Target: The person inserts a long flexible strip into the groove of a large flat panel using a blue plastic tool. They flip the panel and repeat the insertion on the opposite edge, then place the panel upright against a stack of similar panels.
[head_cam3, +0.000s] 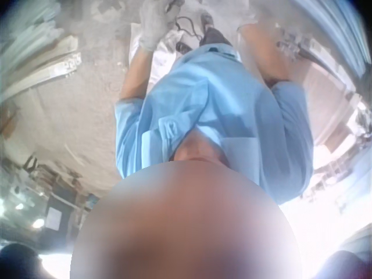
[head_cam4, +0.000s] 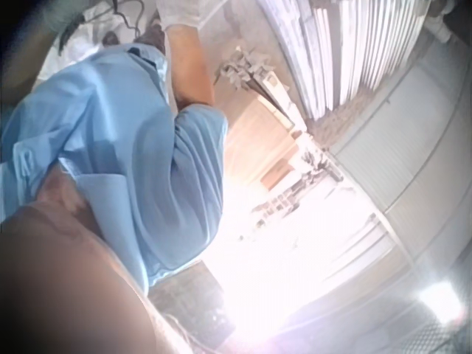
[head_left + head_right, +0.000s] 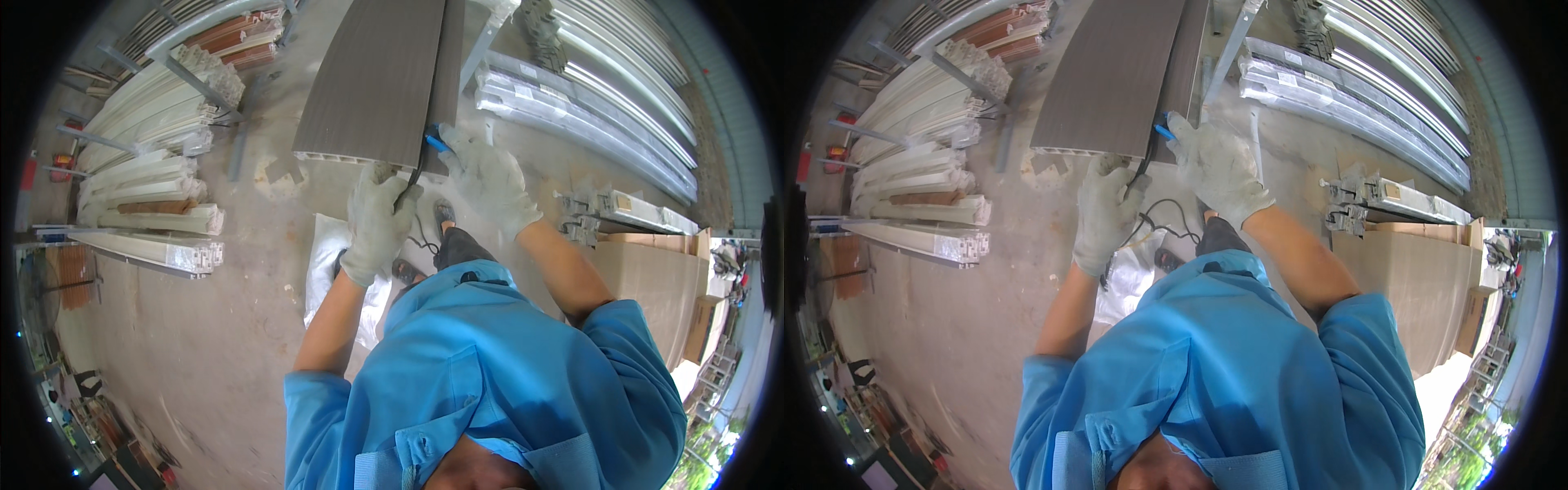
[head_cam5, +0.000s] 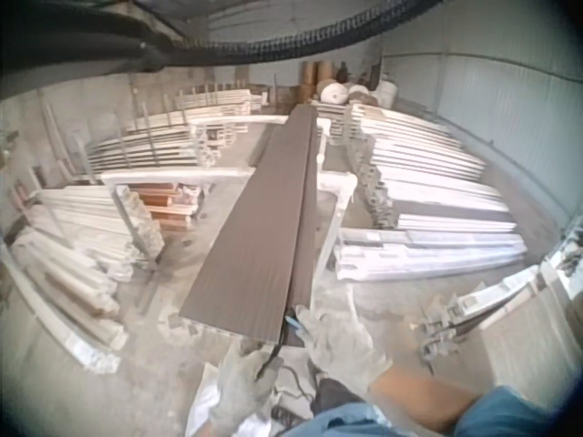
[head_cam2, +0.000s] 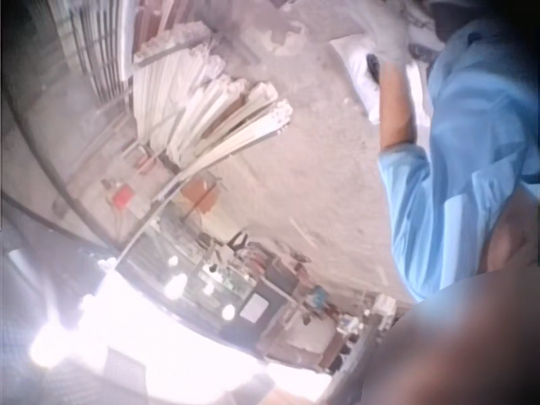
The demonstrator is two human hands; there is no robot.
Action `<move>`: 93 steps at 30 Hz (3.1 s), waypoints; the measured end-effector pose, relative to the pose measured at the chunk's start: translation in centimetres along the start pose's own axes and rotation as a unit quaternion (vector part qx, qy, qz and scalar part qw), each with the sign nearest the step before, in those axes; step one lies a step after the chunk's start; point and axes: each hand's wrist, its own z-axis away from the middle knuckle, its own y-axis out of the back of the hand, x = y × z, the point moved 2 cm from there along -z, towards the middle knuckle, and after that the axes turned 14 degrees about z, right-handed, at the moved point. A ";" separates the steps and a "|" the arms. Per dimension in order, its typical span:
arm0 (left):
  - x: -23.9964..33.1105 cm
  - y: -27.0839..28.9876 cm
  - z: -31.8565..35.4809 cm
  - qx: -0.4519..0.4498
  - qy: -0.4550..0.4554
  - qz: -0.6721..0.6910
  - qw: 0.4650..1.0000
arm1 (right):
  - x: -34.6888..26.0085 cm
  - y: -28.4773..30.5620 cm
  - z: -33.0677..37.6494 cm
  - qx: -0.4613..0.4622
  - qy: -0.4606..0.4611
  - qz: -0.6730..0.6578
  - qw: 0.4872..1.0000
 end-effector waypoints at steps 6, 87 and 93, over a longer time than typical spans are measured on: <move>-0.5 0.3 -0.1 0.007 -0.028 0.032 0.999 | -0.7 -1.3 2.1 0.065 0.094 0.095 0.989; -0.6 -1.5 12.8 0.060 0.319 0.407 0.853 | 2.9 -7.1 10.5 0.141 0.239 -0.123 0.953; -0.3 -1.2 12.9 0.085 0.317 0.401 0.855 | 2.7 -7.2 9.6 0.115 0.245 -0.149 0.951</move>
